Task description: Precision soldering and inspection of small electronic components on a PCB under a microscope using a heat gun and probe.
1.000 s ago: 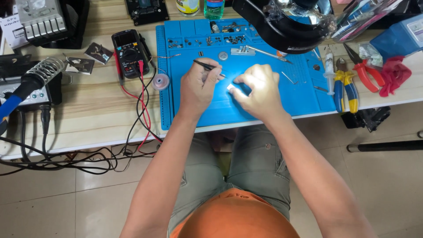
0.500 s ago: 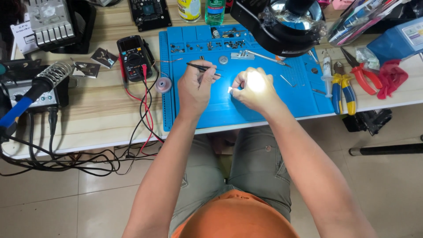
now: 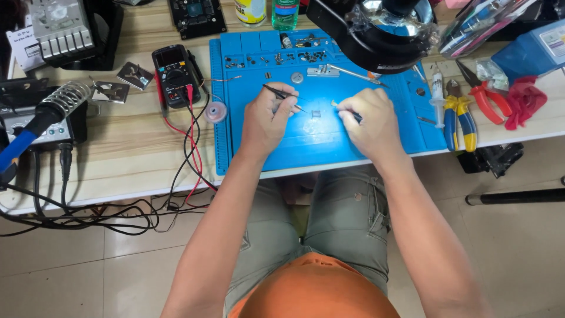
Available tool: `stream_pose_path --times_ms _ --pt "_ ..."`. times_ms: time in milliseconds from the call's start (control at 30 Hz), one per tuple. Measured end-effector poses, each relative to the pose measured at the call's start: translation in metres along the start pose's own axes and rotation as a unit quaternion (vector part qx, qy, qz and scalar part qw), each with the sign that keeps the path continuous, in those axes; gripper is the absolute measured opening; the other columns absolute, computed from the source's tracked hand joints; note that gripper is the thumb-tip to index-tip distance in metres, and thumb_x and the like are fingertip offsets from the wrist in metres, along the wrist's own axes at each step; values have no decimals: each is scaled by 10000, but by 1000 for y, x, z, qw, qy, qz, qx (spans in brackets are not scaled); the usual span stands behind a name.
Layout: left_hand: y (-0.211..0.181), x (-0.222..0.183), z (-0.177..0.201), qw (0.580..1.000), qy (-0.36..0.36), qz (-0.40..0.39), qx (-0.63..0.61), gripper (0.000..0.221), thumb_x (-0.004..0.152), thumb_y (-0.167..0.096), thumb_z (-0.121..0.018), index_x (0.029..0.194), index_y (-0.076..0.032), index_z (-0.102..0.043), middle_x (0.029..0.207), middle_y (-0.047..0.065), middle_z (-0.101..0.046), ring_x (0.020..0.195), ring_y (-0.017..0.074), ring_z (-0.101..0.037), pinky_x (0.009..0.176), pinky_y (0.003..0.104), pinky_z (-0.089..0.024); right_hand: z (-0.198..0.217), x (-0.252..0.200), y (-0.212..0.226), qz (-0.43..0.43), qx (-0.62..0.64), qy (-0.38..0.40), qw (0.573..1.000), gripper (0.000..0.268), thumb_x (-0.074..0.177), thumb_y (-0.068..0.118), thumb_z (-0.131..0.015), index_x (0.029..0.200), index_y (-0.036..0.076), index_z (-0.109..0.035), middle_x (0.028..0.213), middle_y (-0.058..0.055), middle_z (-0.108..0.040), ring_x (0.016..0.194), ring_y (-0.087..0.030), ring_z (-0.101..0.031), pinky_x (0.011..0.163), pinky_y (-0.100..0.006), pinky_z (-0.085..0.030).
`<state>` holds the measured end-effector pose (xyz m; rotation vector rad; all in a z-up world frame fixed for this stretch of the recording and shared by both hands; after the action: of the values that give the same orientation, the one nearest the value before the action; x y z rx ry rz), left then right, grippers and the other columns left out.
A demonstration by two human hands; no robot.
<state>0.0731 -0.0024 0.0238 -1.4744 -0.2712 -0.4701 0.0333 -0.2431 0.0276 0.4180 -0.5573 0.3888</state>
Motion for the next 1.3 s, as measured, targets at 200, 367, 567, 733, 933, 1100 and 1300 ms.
stream_pose_path --times_ms 200,367,567,733,933,1100,1300 --pt "3 1 -7 999 28 13 15 200 1135 -219 -656 1225 -42 -672 1141 197 -814 929 284 -848 812 401 -723 11 -19 -17 -70 -35 -37 996 203 928 173 -867 1105 238 -791 977 26 -631 1011 -262 -623 902 -422 -529" --pt "8 1 -10 999 47 16 9 219 1133 -225 -676 1223 -26 -676 1117 217 -814 909 273 -848 788 384 -730 -2 -19 -13 -70 -45 -16 996 197 951 215 -813 1148 201 -802 1041 -25 -617 1068 -317 -616 908 -471 -507" --pt "4 -2 -14 997 69 25 -15 188 1126 -169 -681 1212 -2 -678 1077 216 -816 889 247 -843 774 336 -728 -8 -19 -18 -65 -35 -11 997 67 1001 199 -788 992 192 -722 938 -16 -574 1011 -325 -617 873 -466 -518" --pt "6 1 -10 998 41 27 -27 178 1122 -157 -695 1219 -8 -685 1084 223 -816 902 234 -840 796 332 -722 3 -16 -5 -57 0 -15 998 100 1068 159 -734 993 186 -672 930 -2 -534 978 -311 -599 881 -448 -509" --pt "6 1 -11 999 45 25 -17 188 1125 -147 -685 1232 7 -674 1114 242 -810 918 242 -838 814 344 -718 4 -18 -1 -58 8 0 998 114 1082 165 -717 996 189 -647 922 11 -515 969 -288 -592 880 -437 -516" --pt "5 -1 -14 997 66 30 -17 176 1121 -133 -693 1222 10 -681 1079 251 -809 897 248 -842 796 341 -723 6 -18 1 -63 17 2 998 119 1101 149 -695 999 184 -644 917 3 -513 965 -286 -593 890 -431 -511" --pt "8 -3 -15 996 73 44 -27 152 1103 -110 -716 1204 2 -692 1038 227 -821 866 228 -838 780 331 -717 7 -18 0 -76 21 3 997 128 1103 137 -699 994 184 -651 909 -1 -524 961 -279 -602 897 -422 -510"
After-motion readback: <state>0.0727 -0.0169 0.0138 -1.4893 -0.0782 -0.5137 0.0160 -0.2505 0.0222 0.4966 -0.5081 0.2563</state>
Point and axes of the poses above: each hand's wrist, its own x-axis towards the middle knuckle, its own z-axis out of the back of the hand, y = z × x, the point moved 8 cm from there along x, towards the middle knuckle
